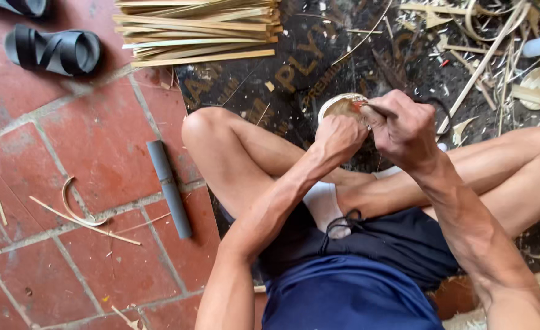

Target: The person sits on the floor assembling a small woven bamboo basket, fitting a round woven base into a perforated woven cylinder and tucking bamboo strips along the rim by hand. They press the rim with a gray cylindrical tool, apply glue from a squeeze bottle around the edge, and press the joint to secure it.

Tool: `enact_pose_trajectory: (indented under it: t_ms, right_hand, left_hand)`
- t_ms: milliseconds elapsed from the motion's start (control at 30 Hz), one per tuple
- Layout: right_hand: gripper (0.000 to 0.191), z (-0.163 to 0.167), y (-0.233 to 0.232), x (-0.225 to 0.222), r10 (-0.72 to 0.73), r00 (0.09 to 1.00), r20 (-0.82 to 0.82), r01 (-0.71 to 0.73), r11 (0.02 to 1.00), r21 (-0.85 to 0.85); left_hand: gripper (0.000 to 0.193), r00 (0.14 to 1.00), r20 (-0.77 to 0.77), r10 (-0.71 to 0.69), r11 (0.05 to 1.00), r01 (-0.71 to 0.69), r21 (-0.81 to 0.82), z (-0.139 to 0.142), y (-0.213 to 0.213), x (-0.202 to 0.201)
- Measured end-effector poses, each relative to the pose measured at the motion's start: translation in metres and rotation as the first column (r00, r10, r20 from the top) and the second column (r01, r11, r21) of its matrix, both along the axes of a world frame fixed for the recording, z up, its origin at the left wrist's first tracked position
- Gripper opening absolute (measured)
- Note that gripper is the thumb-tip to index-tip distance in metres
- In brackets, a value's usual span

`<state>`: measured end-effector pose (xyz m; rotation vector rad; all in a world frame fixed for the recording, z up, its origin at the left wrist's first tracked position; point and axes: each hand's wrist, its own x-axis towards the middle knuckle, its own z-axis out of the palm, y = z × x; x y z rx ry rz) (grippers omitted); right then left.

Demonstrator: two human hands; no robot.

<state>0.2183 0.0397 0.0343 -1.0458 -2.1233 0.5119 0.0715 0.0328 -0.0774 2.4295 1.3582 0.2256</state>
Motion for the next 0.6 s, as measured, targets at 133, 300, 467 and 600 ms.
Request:
enact_pose_trajectory:
  t_ms: [133, 300, 467, 600]
  right_hand:
    - [0.012, 0.003, 0.0, 0.001, -0.061, 0.995, 0.079, 0.064, 0.997, -0.033]
    - [0.017, 0.006, -0.005, 0.004, -0.097, 0.988, 0.123, 0.103, 0.994, -0.044]
    - [0.009, -0.009, -0.007, 0.006, -0.082, 0.996, -0.039, 0.078, 0.993, -0.085]
    - [0.012, -0.021, -0.007, 0.004, -0.023, 0.995, -0.099, 0.031, 0.997, 0.072]
  left_hand:
    - [0.02, 0.999, 0.049, -0.007, 1.0, 0.006, 0.01, -0.005, -0.003, 0.003]
    - [0.023, 0.99, 0.13, 0.049, 0.998, -0.045, -0.033, 0.0, -0.005, 0.005]
    - [0.023, 0.996, 0.078, 0.031, 0.998, -0.027, -0.052, 0.005, 0.001, 0.005]
    - [0.019, 0.985, 0.152, 0.086, 0.965, -0.12, 0.234, -0.006, 0.0, 0.006]
